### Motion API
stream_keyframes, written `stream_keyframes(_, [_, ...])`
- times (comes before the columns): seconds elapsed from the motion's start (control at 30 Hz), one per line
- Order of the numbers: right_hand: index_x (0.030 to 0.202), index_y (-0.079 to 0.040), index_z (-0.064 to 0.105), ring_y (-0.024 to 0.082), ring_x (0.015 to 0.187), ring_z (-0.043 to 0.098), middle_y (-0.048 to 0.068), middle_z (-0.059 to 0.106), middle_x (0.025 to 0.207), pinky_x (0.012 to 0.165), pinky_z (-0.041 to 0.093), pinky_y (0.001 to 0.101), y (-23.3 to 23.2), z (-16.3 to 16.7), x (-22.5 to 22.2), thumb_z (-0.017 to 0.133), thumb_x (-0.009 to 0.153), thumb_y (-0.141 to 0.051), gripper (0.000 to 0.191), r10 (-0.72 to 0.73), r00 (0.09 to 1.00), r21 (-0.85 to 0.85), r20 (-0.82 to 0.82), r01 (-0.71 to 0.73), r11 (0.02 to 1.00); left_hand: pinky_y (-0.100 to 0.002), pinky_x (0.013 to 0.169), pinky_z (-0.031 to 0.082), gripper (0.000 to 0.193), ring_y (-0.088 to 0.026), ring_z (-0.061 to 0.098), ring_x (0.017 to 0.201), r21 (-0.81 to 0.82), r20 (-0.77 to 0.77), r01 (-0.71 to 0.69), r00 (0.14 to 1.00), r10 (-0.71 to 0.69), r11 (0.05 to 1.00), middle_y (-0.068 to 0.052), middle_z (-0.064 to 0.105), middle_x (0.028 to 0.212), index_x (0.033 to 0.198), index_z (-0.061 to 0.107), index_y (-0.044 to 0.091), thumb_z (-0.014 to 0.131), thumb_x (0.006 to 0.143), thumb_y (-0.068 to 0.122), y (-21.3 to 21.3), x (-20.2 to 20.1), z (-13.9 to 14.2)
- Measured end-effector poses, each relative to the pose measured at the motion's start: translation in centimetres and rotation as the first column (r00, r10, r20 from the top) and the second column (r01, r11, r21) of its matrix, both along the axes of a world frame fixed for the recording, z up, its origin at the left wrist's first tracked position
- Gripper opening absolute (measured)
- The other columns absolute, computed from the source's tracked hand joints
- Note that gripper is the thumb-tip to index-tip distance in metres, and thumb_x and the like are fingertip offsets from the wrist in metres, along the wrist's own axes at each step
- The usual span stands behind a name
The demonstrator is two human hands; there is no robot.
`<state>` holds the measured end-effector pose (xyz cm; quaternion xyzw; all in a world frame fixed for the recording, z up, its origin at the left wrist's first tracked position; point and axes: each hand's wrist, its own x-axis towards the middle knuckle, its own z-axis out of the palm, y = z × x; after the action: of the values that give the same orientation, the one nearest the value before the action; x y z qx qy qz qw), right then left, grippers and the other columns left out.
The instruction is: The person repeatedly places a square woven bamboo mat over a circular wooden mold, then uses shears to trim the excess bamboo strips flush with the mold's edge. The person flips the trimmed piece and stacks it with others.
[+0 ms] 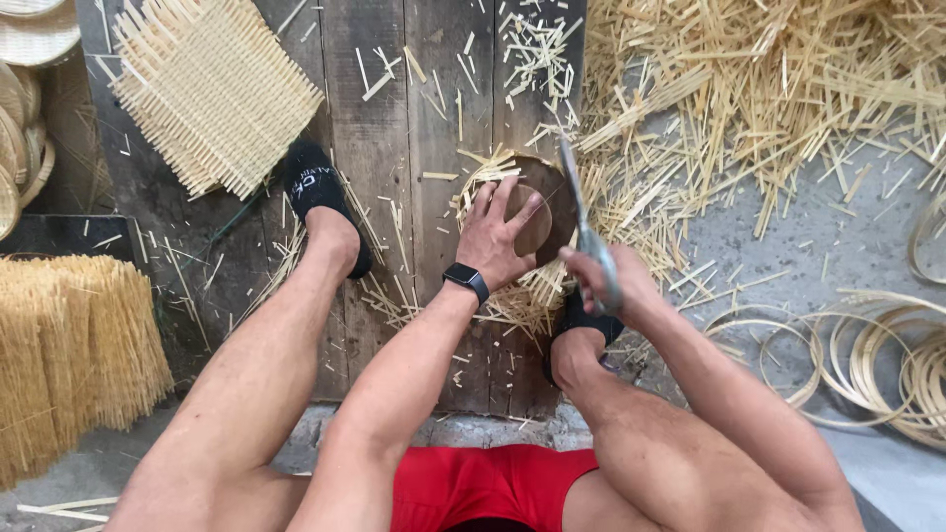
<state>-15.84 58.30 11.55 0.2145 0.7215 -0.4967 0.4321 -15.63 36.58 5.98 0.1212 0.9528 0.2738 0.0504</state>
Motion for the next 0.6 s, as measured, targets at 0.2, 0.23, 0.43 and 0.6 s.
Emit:
stream_keyframes(0.2, [0.097,-0.002,0.063,0.022,0.077,0.068,0.007,0.068,0.084,0.068,0.054,0.0395,5.7,-2.4,2.3,0.069,0.086,-0.053,0.053,0.314,0.836,0.386,-0.451,-0.135,0.913,-0.055,0.119,0.034,0.100,-0.045,0.033,0.141,0.112,0.023,-0.241,0.970,0.240,0.964,-0.016,0.034,0.156,0.150,0.046,0.023,0.089,0.060,0.031,2.0,0.7,-0.8])
stream_keyframes(0.23, [0.099,0.000,0.063,0.028,0.083,0.065,0.014,0.064,0.090,0.073,0.052,0.0437,6.8,-2.8,2.4,0.070,0.087,-0.056,0.058,0.434,0.802,0.501,-0.411,-0.199,0.842,-0.056,0.120,0.032,0.106,-0.046,0.031,0.141,0.142,0.032,-0.316,0.949,0.314,0.938,-0.017,0.032,0.157,0.154,0.041,0.022,0.089,0.061,0.033,2.7,0.7,-1.1])
stream_keyframes(0.43, [0.105,0.007,0.060,0.034,0.094,0.060,0.022,0.060,0.099,0.081,0.051,0.0465,7.4,-6.7,1.5,0.070,0.083,-0.057,0.068,0.699,0.653,0.765,-0.292,-0.280,0.580,-0.065,0.115,0.030,0.105,-0.049,0.028,0.139,0.058,-0.028,-0.361,0.931,0.363,0.931,-0.016,0.028,0.157,0.154,0.038,0.025,0.092,0.066,0.043,5.4,1.1,-2.3])
stream_keyframes(0.6, [0.094,0.001,0.066,0.028,0.076,0.062,0.016,0.063,0.087,0.062,0.052,0.0451,8.2,-8.8,0.5,0.064,0.092,-0.048,0.048,0.734,0.637,0.821,-0.234,-0.274,0.500,-0.064,0.110,0.033,0.107,-0.047,0.029,0.138,0.044,0.022,-0.381,0.924,0.381,0.923,-0.014,0.029,0.156,0.154,0.037,0.026,0.092,0.065,0.044,5.2,1.3,-2.3])
